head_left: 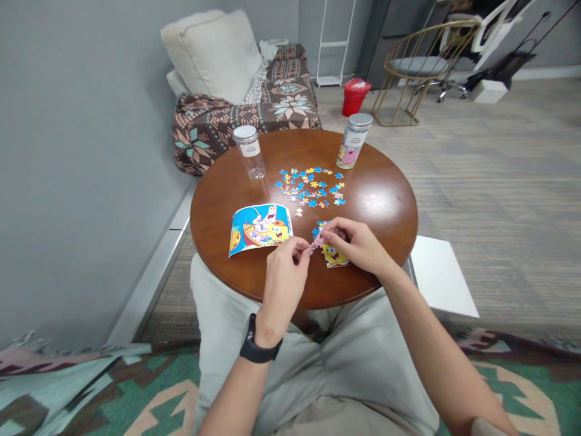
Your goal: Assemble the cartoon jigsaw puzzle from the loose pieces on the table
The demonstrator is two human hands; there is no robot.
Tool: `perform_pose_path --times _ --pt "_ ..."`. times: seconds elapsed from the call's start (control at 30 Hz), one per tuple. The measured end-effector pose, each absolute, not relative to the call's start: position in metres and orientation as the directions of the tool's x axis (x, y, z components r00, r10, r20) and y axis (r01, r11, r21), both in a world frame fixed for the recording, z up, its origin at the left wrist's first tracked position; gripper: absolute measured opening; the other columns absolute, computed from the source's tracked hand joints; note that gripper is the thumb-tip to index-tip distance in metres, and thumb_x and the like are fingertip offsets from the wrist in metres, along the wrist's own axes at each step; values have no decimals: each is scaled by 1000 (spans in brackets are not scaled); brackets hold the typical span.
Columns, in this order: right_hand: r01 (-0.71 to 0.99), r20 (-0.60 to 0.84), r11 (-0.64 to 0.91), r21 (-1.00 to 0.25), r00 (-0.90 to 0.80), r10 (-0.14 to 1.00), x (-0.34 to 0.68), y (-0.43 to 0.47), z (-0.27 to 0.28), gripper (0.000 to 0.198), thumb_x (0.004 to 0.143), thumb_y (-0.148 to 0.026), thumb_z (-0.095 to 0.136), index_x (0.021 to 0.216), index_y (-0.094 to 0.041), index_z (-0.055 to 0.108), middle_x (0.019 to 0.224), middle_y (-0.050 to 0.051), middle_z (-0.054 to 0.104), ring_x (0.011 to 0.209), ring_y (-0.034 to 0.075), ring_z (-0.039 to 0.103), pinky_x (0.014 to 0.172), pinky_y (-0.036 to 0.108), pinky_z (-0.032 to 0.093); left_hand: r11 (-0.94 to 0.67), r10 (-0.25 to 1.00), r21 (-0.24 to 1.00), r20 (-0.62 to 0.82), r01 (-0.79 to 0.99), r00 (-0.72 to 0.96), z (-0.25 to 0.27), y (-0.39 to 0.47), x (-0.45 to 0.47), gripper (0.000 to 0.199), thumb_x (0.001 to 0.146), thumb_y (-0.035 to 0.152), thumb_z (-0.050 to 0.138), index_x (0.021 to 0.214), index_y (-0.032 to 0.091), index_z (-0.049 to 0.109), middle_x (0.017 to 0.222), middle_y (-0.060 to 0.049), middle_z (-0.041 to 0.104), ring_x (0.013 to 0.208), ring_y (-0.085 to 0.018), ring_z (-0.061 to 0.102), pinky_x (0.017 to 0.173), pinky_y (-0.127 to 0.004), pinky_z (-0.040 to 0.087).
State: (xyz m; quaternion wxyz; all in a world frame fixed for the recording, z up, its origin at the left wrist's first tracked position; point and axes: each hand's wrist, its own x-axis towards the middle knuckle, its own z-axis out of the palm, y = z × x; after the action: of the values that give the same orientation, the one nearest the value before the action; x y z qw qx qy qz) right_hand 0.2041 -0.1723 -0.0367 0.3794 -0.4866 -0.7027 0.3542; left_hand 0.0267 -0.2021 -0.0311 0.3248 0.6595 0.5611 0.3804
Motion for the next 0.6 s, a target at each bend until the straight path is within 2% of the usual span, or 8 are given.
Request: perform_pose_path --times 0.3,0.6 --pt "477 191 311 -822 -283 940 204 -170 -39 17 90 -28 57 84 -16 67 78 3 70 68 14 59 66 25 43 -167 983 803 183 572 30 -33 -195 32 11 86 17 63 79 21 55 73 3 65 67 -13 63 66 -24 46" --pt "488 187 315 -814 -293 938 205 -170 -38 16 90 -27 57 84 -16 68 79 3 70 71 15 60 68 25 44 -210 975 729 208 652 81 -37 -195 35 9 89 19 61 80 21 59 79 1 66 71 -15 61 68 -27 47"
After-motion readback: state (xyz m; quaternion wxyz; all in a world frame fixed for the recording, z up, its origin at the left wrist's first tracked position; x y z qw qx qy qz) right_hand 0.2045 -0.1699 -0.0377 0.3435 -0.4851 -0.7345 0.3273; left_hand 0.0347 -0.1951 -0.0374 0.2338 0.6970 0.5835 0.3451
